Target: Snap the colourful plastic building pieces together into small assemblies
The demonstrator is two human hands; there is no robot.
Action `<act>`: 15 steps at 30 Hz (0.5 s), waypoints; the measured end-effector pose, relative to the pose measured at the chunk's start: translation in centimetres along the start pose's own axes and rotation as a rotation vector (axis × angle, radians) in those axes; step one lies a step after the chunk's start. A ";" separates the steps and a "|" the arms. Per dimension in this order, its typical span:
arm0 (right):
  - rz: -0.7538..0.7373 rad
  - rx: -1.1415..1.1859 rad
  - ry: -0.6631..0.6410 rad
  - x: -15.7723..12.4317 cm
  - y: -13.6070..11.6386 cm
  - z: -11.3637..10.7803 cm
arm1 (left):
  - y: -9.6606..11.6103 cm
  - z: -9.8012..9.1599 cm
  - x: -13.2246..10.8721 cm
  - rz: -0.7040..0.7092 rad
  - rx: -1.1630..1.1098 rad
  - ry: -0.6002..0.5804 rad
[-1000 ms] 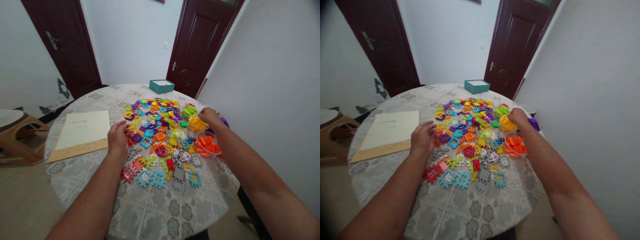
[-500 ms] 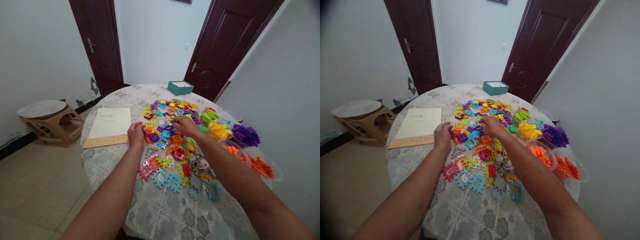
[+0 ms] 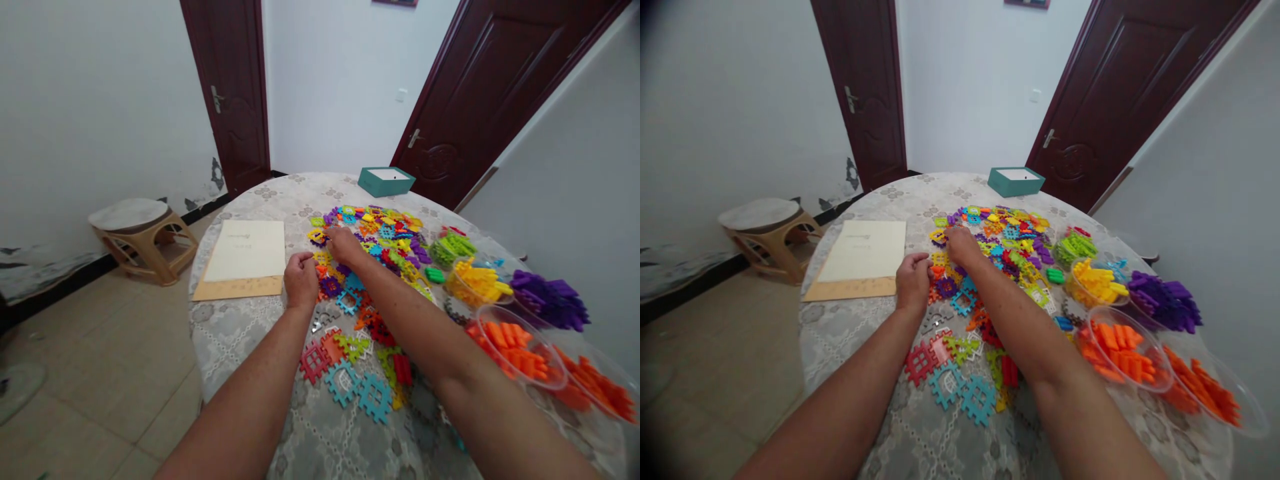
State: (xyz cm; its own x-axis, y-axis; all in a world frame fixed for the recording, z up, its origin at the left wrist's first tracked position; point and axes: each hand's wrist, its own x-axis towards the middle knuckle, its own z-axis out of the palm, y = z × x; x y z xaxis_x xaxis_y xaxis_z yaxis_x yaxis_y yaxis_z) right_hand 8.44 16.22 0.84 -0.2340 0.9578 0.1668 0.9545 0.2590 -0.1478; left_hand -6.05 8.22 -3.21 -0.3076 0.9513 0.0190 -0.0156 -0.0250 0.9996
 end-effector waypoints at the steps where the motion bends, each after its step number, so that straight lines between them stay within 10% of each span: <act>1: -0.006 -0.010 0.000 0.5 0.0 0.3 | 0.0 0.0 0.0 0.002 0.007 -0.001; 15: -0.065 -0.026 -0.064 -1.3 0.9 -0.2 | -0.4 0.1 0.2 0.015 0.038 0.004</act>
State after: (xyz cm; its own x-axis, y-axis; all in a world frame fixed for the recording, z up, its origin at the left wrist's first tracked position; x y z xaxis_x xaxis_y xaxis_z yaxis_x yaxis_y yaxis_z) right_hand 9.69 15.16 0.69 -0.3065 0.9452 0.1125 0.9411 0.3186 -0.1130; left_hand -6.00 8.42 -3.57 -0.3113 0.9497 0.0341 0.0253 -0.0276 0.9993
